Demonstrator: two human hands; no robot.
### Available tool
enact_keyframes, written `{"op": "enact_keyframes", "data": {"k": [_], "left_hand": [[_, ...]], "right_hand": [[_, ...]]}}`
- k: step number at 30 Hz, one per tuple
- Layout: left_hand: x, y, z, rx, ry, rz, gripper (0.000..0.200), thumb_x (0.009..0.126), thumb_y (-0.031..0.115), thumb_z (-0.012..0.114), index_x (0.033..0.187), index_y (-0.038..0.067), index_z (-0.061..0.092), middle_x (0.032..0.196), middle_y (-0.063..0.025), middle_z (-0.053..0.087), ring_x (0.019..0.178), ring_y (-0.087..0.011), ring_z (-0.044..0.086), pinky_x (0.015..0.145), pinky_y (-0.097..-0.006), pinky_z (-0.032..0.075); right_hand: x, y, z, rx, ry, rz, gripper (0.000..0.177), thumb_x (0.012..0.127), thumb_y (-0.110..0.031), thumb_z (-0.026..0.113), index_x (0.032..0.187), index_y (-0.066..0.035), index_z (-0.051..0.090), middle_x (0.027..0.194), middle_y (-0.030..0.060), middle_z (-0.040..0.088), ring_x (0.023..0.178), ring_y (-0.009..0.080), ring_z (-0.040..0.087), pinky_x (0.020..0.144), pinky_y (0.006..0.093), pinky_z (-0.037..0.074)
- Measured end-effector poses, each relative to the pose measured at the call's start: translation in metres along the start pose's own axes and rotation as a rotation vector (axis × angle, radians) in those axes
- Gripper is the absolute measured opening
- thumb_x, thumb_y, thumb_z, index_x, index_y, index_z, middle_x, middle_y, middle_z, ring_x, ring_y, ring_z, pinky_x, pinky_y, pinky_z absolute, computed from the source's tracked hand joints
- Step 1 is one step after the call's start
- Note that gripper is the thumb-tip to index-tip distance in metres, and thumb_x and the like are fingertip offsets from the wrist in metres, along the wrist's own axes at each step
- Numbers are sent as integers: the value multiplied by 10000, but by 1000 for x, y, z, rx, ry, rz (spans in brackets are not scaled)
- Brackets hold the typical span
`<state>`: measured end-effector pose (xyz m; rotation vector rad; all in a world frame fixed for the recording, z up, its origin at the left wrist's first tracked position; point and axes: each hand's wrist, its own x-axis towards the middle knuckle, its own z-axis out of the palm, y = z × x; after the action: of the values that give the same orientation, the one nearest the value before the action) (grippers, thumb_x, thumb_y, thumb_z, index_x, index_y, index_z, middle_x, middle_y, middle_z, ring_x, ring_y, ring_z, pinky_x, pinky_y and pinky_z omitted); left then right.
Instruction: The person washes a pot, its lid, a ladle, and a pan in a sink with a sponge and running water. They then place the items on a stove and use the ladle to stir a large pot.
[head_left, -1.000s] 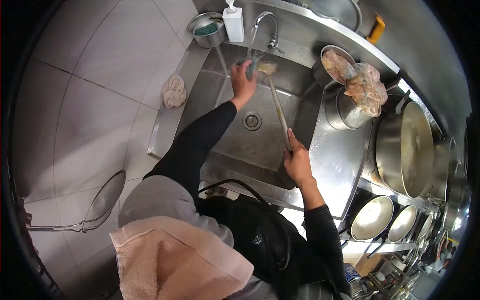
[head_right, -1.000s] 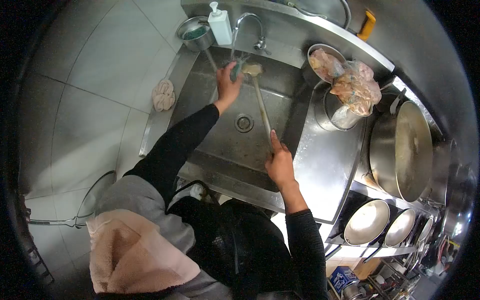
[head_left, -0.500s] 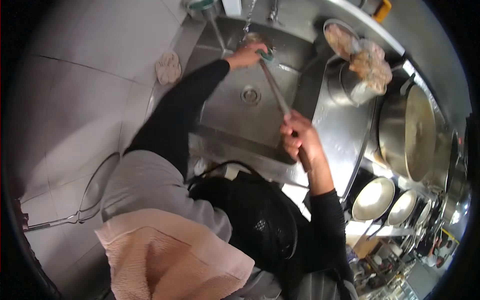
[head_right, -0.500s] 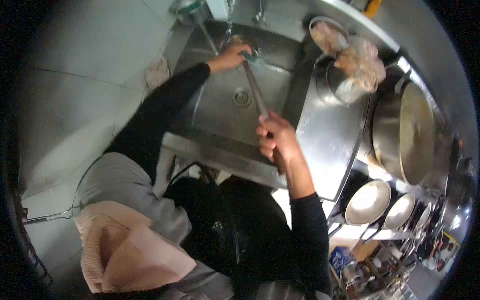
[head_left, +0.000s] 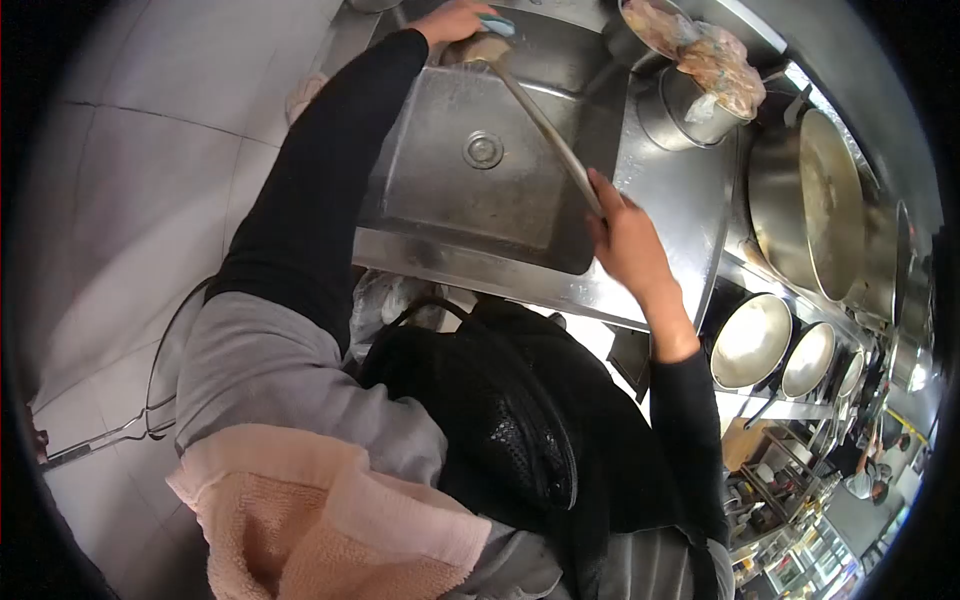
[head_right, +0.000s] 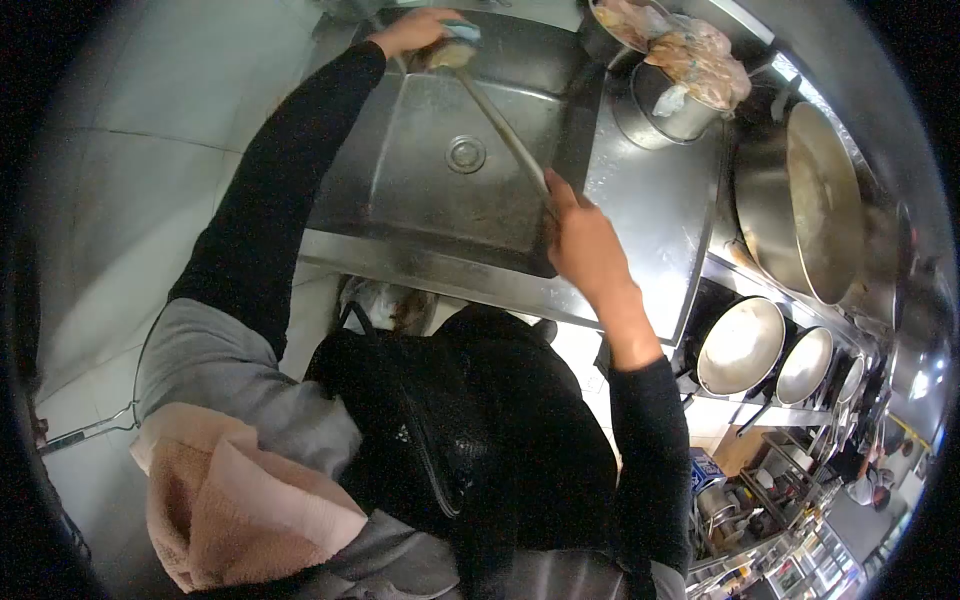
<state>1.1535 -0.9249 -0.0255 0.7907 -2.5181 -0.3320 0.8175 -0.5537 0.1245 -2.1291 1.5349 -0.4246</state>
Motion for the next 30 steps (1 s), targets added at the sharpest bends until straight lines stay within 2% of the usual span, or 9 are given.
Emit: {"op": "enact_keyframes", "data": {"k": [2, 3, 4, 8, 12, 19, 24, 26, 30], "left_hand": [[-3, 24, -34, -373, -232, -595, 372, 845, 174, 616, 1197, 63, 658, 1104, -232, 662, 1000, -364, 634, 884, -454, 494], [-2, -10, -53, 110, -308, -211, 346, 865, 47, 580, 1203, 89, 644, 1285, -179, 598, 1180, -334, 571, 1005, -422, 456], [-16, 37, -38, 211, 213, -238, 345, 822, 71, 613, 1165, 80, 654, 1092, -164, 637, 1034, -357, 596, 888, -449, 487], [-74, 43, -29, 409, -189, -258, 316, 899, 88, 536, 1197, 88, 640, 1129, -180, 655, 1043, -365, 617, 887, -469, 491], [-162, 62, -11, 281, 101, -692, 481, 846, 53, 591, 1321, 46, 515, 1210, -235, 609, 1138, -420, 576, 994, -449, 440], [-254, 159, -11, -290, 318, -1029, 280, 878, 6, 516, 1130, 20, 640, 1017, -70, 635, 970, -190, 593, 887, -291, 445], [-289, 186, -5, -459, 401, -1136, 206, 934, 154, 581, 1027, 33, 720, 1010, -51, 678, 961, -155, 600, 875, -290, 453], [-291, 202, -9, -497, 451, -1179, 242, 935, 199, 604, 1069, 33, 718, 1039, -50, 679, 972, -160, 603, 886, -292, 453], [-287, 243, -31, -508, 545, -1240, 364, 930, 276, 631, 1188, 23, 673, 1100, -46, 670, 1014, -153, 599, 941, -284, 423]], "right_hand": [[-35, -13, -20, 103, 44, 36, 536, 865, -49, 651, 1363, -1, 461, 970, 293, 654, 893, 444, 664, 773, 486, 539], [-49, -15, -31, 213, 94, 76, 487, 892, -64, 641, 1345, 5, 476, 971, 293, 656, 894, 435, 670, 768, 472, 538], [-61, -17, -41, 253, 50, 195, 450, 915, -86, 629, 1332, 7, 488, 977, 296, 658, 874, 421, 674, 760, 454, 533], [-113, -15, -94, 512, 159, 384, 403, 1006, -226, 557, 1337, -6, 493, 790, 142, 615, 690, 198, 589, 699, 344, 490], [-189, -19, -193, 756, 350, 730, 488, 1002, -224, 579, 1437, -58, 434, 796, 10, 563, 686, 117, 526, 645, 274, 461], [-258, 90, -346, 68, 232, 851, 559, 856, -53, 613, 1400, -26, 487, 691, 23, 561, 521, 88, 497, 445, 254, 383], [-244, 194, -357, -51, -46, 949, 214, 860, -49, 592, 1061, 24, 574, 644, 24, 518, 486, 117, 497, 402, 281, 407], [-243, 215, -349, 684, 88, 985, 155, 935, -104, 546, 829, 2, 506, 606, 22, 505, 440, 100, 471, 386, 257, 403], [-250, 209, -335, 1505, 382, 873, 147, 996, -74, 440, 859, -20, 436, 715, 12, 481, 468, 14, 415, 354, 144, 367]]}}
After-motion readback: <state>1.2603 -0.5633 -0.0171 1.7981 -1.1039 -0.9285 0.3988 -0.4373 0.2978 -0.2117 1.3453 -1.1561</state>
